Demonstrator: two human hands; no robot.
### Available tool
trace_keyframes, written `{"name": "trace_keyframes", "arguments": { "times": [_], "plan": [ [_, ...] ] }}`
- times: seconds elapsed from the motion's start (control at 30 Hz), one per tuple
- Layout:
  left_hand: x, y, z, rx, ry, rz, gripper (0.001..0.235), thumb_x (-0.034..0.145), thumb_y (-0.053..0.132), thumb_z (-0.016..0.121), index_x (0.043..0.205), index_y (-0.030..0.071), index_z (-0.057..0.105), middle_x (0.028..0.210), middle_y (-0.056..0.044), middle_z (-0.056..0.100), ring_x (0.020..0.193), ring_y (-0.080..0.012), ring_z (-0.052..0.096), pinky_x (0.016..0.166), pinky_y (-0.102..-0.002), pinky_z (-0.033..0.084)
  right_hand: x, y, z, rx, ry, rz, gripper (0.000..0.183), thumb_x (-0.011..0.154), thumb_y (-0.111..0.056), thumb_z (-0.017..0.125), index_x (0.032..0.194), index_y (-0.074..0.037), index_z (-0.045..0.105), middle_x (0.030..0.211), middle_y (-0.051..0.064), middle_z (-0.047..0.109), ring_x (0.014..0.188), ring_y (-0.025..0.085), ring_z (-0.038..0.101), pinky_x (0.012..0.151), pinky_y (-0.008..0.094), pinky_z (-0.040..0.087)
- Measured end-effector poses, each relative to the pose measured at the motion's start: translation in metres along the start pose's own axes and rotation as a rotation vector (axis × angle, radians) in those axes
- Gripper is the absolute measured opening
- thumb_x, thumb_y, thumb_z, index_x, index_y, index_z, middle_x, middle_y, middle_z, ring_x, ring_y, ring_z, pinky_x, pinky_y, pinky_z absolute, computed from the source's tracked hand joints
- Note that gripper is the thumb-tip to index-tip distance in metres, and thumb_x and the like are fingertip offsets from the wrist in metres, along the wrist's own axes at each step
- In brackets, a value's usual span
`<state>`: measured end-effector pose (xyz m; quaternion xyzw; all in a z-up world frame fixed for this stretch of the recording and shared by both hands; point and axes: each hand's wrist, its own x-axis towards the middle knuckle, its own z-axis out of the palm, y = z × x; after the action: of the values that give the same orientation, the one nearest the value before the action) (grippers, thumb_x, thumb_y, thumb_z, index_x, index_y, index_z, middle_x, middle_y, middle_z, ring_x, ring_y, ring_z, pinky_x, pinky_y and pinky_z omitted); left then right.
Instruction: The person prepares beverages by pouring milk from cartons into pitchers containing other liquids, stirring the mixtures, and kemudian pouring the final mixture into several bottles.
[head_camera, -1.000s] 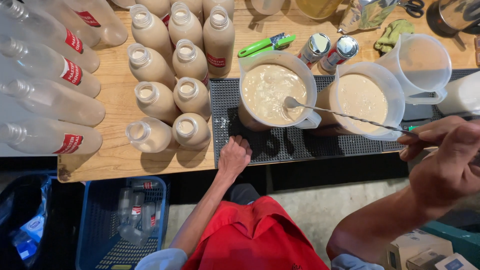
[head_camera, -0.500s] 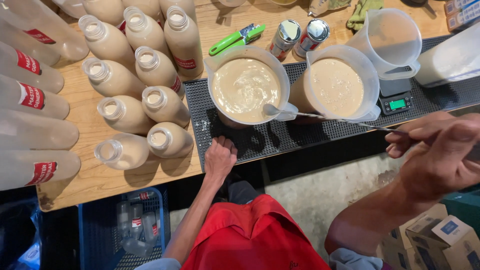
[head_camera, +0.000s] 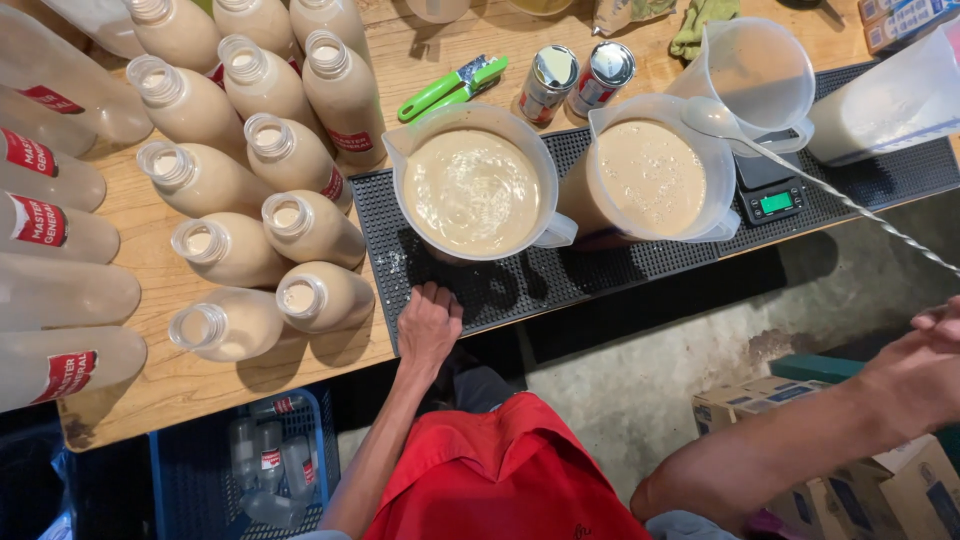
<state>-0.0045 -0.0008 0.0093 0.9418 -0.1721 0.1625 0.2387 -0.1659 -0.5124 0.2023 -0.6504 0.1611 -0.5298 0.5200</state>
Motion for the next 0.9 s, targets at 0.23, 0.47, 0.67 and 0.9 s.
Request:
{"name": "trace_keyframes", "arguments": {
  "times": [0.23, 0.47, 0.67, 0.9],
  "plan": [
    [-0.002, -0.002, 0.001, 0.020, -0.002, 0.024, 0.011, 0.086, 0.017, 0.070, 0.085, 0.010, 0.062, 0.085, -0.006, 0.057, 0.082, -0.0272, 0.058, 0.052, -0.042, 0.052, 0.002, -0.006, -0.005, -0.102, 0.096, -0.032, 0.023, 0.108, -0.022, 0.050, 0.093, -0.008, 0.060, 0.107, 0.009, 0.063, 0.105, 0.022, 0.058, 0.086, 0.034, 0.041],
    [-0.002, 0.000, -0.006, -0.028, -0.059, -0.003, 0.013, 0.092, 0.016, 0.066, 0.084, 0.009, 0.059, 0.087, -0.007, 0.057, 0.086, -0.0291, 0.059, 0.056, -0.046, 0.052, -0.016, -0.104, 0.111, -0.110, 0.201, 0.066, 0.035, 0.109, -0.040, 0.044, 0.096, -0.011, 0.057, 0.075, 0.011, 0.058, 0.055, 0.015, 0.051, 0.052, 0.029, 0.047],
    [-0.001, 0.002, -0.006, 0.039, -0.071, -0.020, 0.016, 0.094, 0.020, 0.065, 0.084, 0.009, 0.058, 0.087, -0.005, 0.056, 0.086, -0.0267, 0.058, 0.047, -0.044, 0.052, 0.046, -0.093, 0.151, 0.060, 0.379, 0.140, 0.049, 0.090, -0.061, 0.057, 0.091, -0.013, 0.066, 0.071, 0.004, 0.064, 0.060, 0.013, 0.062, 0.054, 0.025, 0.053],
    [-0.003, 0.003, 0.002, 0.176, -0.029, -0.018, 0.018, 0.092, 0.022, 0.066, 0.081, 0.011, 0.058, 0.085, -0.004, 0.059, 0.085, -0.0264, 0.060, 0.052, -0.043, 0.049, 0.227, 0.007, 0.245, 0.356, 0.283, -0.231, 0.041, 0.093, -0.044, 0.063, 0.089, -0.003, 0.067, 0.071, 0.023, 0.076, 0.055, 0.027, 0.070, 0.049, 0.034, 0.058]
  ]
}}
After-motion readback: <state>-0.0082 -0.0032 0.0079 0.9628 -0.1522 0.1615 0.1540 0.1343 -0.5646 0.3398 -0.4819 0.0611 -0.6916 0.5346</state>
